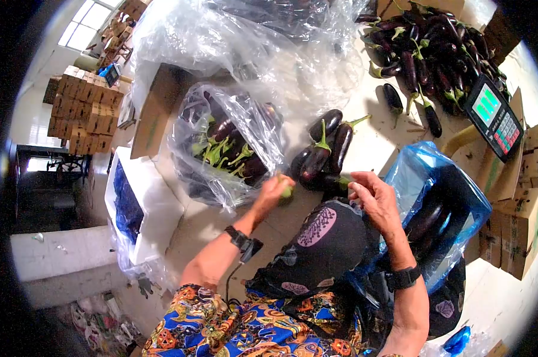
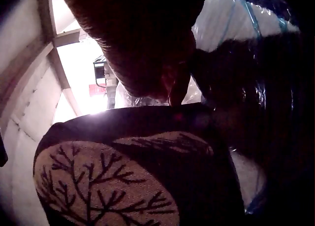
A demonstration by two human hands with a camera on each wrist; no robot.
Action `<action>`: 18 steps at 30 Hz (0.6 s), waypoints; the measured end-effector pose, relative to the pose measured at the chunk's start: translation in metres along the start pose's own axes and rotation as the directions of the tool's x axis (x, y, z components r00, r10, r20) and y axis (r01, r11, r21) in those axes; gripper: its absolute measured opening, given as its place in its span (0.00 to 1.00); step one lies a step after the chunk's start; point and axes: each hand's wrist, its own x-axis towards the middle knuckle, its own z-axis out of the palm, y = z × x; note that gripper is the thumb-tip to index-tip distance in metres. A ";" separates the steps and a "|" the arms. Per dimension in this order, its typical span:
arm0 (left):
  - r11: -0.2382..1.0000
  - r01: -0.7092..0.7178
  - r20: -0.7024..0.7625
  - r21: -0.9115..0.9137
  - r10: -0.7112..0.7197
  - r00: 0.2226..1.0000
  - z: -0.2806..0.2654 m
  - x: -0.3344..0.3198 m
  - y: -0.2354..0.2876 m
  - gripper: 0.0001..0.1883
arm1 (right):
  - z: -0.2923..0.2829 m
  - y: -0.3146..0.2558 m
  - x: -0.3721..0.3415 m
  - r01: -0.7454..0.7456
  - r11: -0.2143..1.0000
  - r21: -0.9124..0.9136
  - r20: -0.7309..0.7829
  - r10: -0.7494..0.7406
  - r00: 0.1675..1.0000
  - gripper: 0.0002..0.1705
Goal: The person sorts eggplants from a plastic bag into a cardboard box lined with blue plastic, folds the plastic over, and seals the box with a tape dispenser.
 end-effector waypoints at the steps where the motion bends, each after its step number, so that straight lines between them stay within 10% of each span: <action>1: 0.986 -0.142 0.009 0.086 0.142 0.990 0.012 0.003 0.001 0.12 | 0.001 -0.001 0.000 -0.001 1.000 -0.003 0.002 0.001 1.000 0.18; 5: 0.673 -0.461 -0.039 0.579 0.587 0.809 -0.003 0.016 0.030 0.13 | -0.002 -0.006 -0.003 -0.005 1.000 -0.010 -0.008 0.005 1.000 0.18; 10: 0.215 0.122 -0.225 0.969 0.562 0.796 -0.093 0.035 0.021 0.15 | 0.000 0.000 0.000 0.007 1.000 -0.020 -0.018 -0.007 1.000 0.17; 12: 0.316 0.309 -0.384 0.897 0.213 0.898 -0.128 0.050 -0.009 0.16 | 0.002 -0.005 -0.002 0.009 1.000 -0.030 -0.021 -0.010 1.000 0.17; 15: 0.186 -0.025 -0.064 0.982 0.456 0.888 -0.153 0.049 -0.045 0.17 | 0.002 -0.008 -0.002 -0.012 1.000 -0.017 -0.028 0.012 1.000 0.17; 18: 0.840 0.020 -0.204 0.543 0.109 0.973 -0.145 -0.007 0.026 0.16 | 0.001 -0.007 -0.003 -0.019 1.000 -0.009 -0.011 0.019 1.000 0.17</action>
